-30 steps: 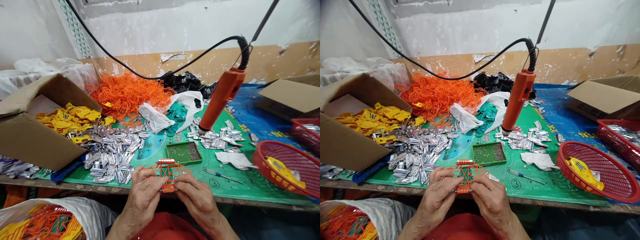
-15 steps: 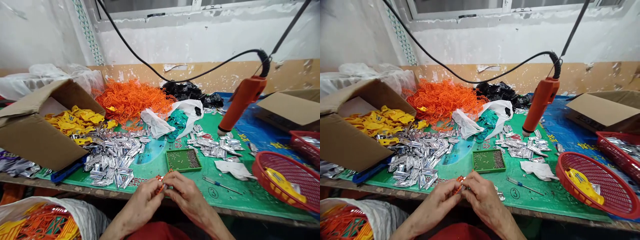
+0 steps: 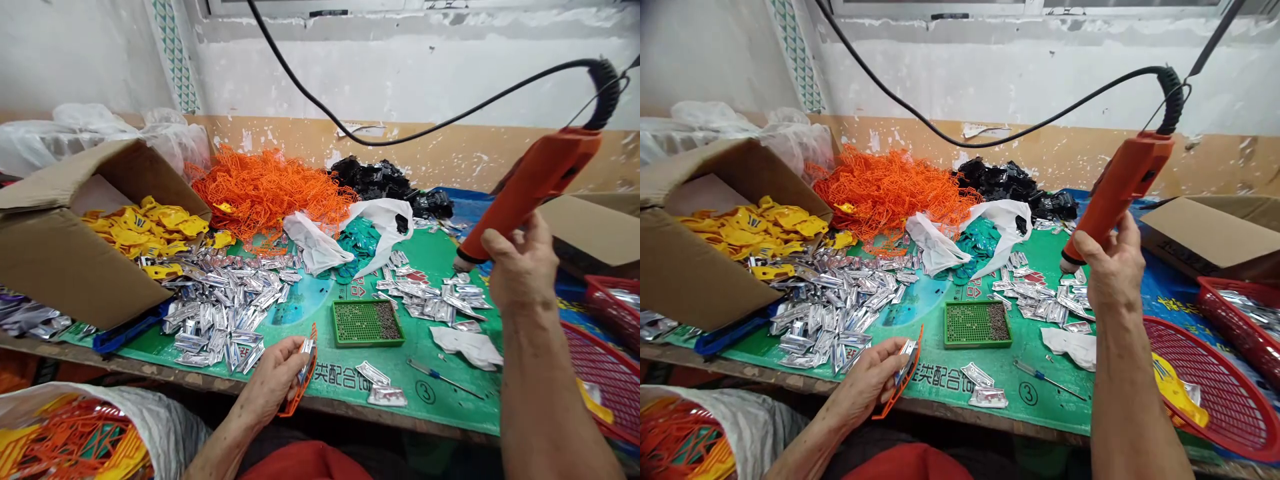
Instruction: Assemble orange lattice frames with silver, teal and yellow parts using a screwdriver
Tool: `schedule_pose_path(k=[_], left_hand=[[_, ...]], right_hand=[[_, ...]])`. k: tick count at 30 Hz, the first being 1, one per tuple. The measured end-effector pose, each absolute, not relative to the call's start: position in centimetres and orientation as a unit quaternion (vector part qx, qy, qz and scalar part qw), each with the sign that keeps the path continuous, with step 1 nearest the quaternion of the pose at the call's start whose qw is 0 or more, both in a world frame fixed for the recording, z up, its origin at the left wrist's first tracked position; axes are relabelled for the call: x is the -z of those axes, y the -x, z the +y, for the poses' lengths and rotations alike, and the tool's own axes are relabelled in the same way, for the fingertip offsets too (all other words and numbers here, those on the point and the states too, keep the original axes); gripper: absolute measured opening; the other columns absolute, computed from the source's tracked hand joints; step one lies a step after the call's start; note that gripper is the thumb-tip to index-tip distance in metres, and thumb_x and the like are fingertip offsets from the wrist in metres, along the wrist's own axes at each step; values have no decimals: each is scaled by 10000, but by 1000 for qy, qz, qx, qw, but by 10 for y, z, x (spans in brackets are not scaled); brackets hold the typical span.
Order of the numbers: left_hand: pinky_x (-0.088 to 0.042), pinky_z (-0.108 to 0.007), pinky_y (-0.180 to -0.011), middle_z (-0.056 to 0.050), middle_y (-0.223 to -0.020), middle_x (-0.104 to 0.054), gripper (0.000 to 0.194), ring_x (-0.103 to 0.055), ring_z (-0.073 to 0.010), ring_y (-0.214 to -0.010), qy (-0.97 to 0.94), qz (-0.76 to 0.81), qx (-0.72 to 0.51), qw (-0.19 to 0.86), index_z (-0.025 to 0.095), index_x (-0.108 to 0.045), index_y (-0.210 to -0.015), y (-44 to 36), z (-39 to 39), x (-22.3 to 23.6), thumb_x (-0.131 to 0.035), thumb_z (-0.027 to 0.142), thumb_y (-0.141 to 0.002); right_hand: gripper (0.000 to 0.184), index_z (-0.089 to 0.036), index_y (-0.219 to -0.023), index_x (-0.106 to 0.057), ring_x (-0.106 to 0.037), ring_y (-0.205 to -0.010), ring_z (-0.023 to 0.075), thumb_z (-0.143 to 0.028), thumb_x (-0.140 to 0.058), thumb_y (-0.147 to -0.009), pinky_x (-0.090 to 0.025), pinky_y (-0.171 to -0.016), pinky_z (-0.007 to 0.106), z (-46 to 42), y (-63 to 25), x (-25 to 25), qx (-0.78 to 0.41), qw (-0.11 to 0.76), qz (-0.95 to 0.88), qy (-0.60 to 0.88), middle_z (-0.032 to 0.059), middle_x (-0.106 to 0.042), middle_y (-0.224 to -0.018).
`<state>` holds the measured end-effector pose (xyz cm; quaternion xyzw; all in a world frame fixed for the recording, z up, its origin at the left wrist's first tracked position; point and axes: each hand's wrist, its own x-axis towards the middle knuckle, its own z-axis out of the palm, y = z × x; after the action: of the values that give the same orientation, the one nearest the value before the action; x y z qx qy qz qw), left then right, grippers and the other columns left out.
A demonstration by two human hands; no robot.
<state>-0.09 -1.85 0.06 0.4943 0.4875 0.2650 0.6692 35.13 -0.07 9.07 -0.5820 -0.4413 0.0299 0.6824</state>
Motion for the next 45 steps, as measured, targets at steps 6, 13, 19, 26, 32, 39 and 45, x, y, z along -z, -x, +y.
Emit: schedule_pose_path(k=[6,13,19,26,32,39,45], left_hand=[[-208,-152,-331,67,-524,-482,350,-284,-17,-338,-457,481,-256,703,123,-594,-872,2,-14,2,-623,425,-695],[-240,-147,-340,82,-485,-448,320,-304,-24,-341,-455,481,-237,711,149,-559,-800,2,-14,3,-621,448,-703],[-235,-149,-330,106,-442,-400,274,-296,-32,-311,-483,492,-224,689,169,-549,-807,-4,-18,0,-556,434,-740],[-229,-152,-325,95,-442,-422,317,-333,-38,-303,-495,497,-226,676,152,-583,-842,-5,-21,3,-538,452,-748],[-234,-148,-327,87,-436,-424,284,-316,-30,-303,-480,496,-252,678,152,-588,-790,-4,-20,4,-550,427,-735],[-226,-145,-313,92,-415,-411,275,-298,-28,-293,-451,500,-261,692,149,-597,-775,-6,-19,7,-577,416,-711],[-221,-145,-317,81,-424,-432,288,-309,-28,-297,-450,499,-264,692,142,-617,-786,-7,-17,5,-581,418,-711]], right_hand=[[409,-234,-826,-623,-575,-617,154,-286,-848,-489,-502,-630,383,31,-313,-98,-280,702,-395,523,-25,-594,-742],[480,-175,-908,-647,-530,-534,113,-192,-829,-463,-438,-510,286,21,-236,-82,-400,663,-399,492,-51,-567,-667],[182,-153,-663,-662,-554,-600,130,-195,-790,-541,-447,-541,282,11,-207,-46,-360,690,-391,491,5,-645,-715],[152,-166,-602,-633,-524,-559,130,-226,-766,-561,-444,-532,285,8,-197,-25,-323,711,-376,499,-12,-612,-628],[150,-171,-592,-621,-518,-535,131,-200,-758,-539,-441,-521,287,10,-193,-25,-324,720,-364,494,-17,-595,-581],[174,-167,-624,-649,-544,-565,136,-195,-782,-514,-450,-555,291,10,-195,-16,-316,725,-354,499,-9,-624,-625],[182,-163,-633,-651,-549,-577,143,-209,-781,-514,-457,-559,298,10,-195,-15,-314,722,-355,504,-1,-622,-633]])
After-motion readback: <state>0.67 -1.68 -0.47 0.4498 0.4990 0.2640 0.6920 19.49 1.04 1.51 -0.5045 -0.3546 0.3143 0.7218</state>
